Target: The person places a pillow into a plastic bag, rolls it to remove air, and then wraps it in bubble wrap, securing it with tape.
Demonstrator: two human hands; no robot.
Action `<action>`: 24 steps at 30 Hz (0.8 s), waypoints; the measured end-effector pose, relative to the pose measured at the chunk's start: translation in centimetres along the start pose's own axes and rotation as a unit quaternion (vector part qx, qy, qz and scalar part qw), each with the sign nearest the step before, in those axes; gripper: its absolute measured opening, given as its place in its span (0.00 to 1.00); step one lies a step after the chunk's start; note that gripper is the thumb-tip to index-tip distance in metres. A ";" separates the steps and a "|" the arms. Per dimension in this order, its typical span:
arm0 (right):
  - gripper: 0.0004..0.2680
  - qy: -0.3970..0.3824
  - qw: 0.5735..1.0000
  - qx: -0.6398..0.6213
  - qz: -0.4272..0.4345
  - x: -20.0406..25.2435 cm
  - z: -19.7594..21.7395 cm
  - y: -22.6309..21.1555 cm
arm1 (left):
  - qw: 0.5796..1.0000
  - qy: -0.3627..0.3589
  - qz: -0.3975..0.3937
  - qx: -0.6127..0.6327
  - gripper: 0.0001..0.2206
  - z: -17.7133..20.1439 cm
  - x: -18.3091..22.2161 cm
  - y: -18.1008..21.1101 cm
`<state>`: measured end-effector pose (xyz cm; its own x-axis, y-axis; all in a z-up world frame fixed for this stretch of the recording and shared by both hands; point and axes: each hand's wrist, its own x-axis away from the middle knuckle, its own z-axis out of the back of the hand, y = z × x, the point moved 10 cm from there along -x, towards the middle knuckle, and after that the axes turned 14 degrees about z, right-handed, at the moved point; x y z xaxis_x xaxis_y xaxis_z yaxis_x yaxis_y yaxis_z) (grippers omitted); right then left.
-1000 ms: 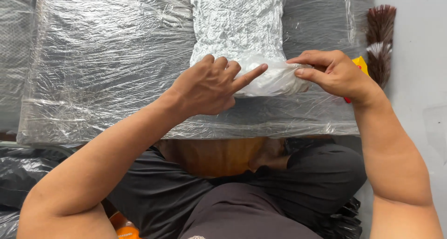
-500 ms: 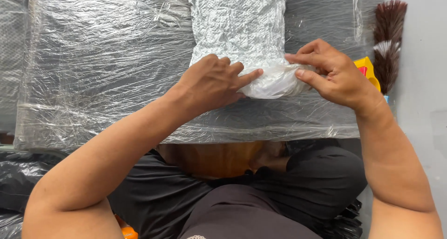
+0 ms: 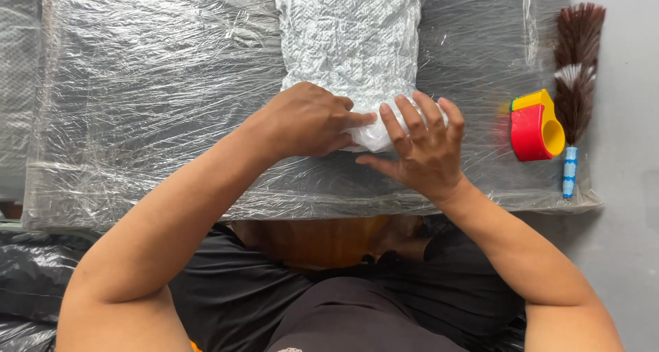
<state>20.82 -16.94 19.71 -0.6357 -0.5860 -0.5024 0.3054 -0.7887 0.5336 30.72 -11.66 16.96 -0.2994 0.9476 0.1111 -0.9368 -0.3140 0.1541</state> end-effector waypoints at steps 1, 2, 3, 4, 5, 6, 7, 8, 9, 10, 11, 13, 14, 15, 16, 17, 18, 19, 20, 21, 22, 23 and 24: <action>0.30 0.001 1.000 -0.001 -0.001 -0.3 -0.3 0.2 | 1.000 -0.001 0.001 -0.001 0.21 0.1 0.2 0.0; 0.27 0.024 0.999 -0.037 0.004 -0.7 -0.3 0.5 | 1.000 -0.005 0.021 0.022 0.19 0.3 0.2 -0.4; 0.25 0.047 0.996 -0.073 0.009 -1.1 -0.3 0.7 | 0.998 -0.010 0.042 0.045 0.17 0.5 0.2 -0.8; 0.25 0.048 0.996 -0.072 0.010 -1.0 -0.5 1.0 | 0.998 -0.009 0.043 0.044 0.17 0.1 -0.2 -1.4; 0.23 0.033 0.994 -0.103 0.007 -1.0 -1.3 1.2 | 0.994 -0.030 0.050 0.090 0.17 -0.5 -0.5 -2.0; 0.21 0.016 0.991 -0.135 0.006 -0.8 -2.0 1.4 | 0.987 -0.051 0.058 0.138 0.19 -1.3 -0.9 -2.6; 0.21 0.017 0.991 -0.136 0.007 -0.8 -2.4 1.5 | 0.987 -0.050 0.059 0.138 0.19 -1.1 -1.1 -2.9; 0.21 -0.003 0.984 -0.180 -0.001 -0.5 -3.3 1.7 | 0.979 -0.094 0.070 0.167 0.20 -1.8 -1.3 -3.2; 0.21 -0.024 0.974 -0.223 -0.010 -0.2 -4.2 1.8 | 0.968 -0.138 0.079 0.195 0.21 -2.4 -1.4 -3.5; 0.21 -0.023 0.974 -0.223 -0.009 -0.1 -4.5 1.8 | 0.968 -0.138 0.080 0.195 0.21 -2.6 -1.5 -3.9; 0.21 -0.047 0.964 -0.260 -0.028 0.2 -5.6 2.1 | 0.960 -0.160 0.082 0.214 0.21 -3.1 -1.6 -4.2; 0.21 -0.071 0.952 -0.295 -0.047 0.4 -6.7 2.3 | 0.952 -0.181 0.082 0.232 0.22 -4.0 -2.0 -4.7; 0.22 -0.104 0.935 -0.331 -0.070 0.5 -7.8 2.4 | 0.946 -0.197 0.085 0.242 0.22 -4.6 -2.2 -4.9; 0.23 -0.137 0.916 -0.366 -0.092 0.8 -8.8 2.3 | 0.940 -0.212 0.089 0.252 0.23 -5.2 -2.4 -5.2; 0.23 -0.137 0.915 -0.367 -0.092 0.5 -8.7 2.4 | 0.940 -0.212 0.089 0.253 0.23 -5.8 -2.6 -5.6; 0.24 -0.187 0.889 -0.400 -0.117 0.8 -9.8 2.3 | 0.932 -0.228 0.097 0.263 0.23 -6.6 -2.7 -5.9; 0.25 -0.235 0.860 -0.431 -0.142 1.1 -10.7 2.1 | 0.925 -0.242 0.106 0.272 0.23 -7.3 -2.8 -6.5; 0.25 -0.234 0.860 -0.431 -0.141 0.6 -10.8 2.4 | 0.926 -0.241 0.106 0.272 0.23 -7.2 -2.8 -6.4; 0.24 -0.311 0.813 -0.457 -0.183 1.5 -12.1 2.3 | 0.920 -0.247 0.120 0.281 0.25 -7.1 -2.7 -6.5; 0.25 -0.385 0.757 -0.478 -0.223 2.6 -13.1 2.0 | 0.914 -0.252 0.133 0.290 0.26 -7.0 -2.6 -6.6; 0.25 -0.383 0.758 -0.479 -0.222 2.1 -13.2 2.2 | 0.914 -0.251 0.134 0.289 0.26 -6.7 -2.4 -6.6; 0.23 -0.402 0.729 -0.498 -0.242 2.3 -13.6 2.2 | 0.913 -0.247 0.140 0.292 0.28 -6.3 -2.2 -6.6; 0.22 -0.419 0.700 -0.516 -0.262 2.6 -13.9 2.1 | 0.913 -0.242 0.146 0.294 0.30 -5.8 -2.1 -6.6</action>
<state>29.66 -22.69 10.12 -0.9124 -0.1932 0.3609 -0.0506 -0.8216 -0.5678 36.53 -11.27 10.01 -0.2718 0.7266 0.6310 -0.5286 -0.6607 0.5329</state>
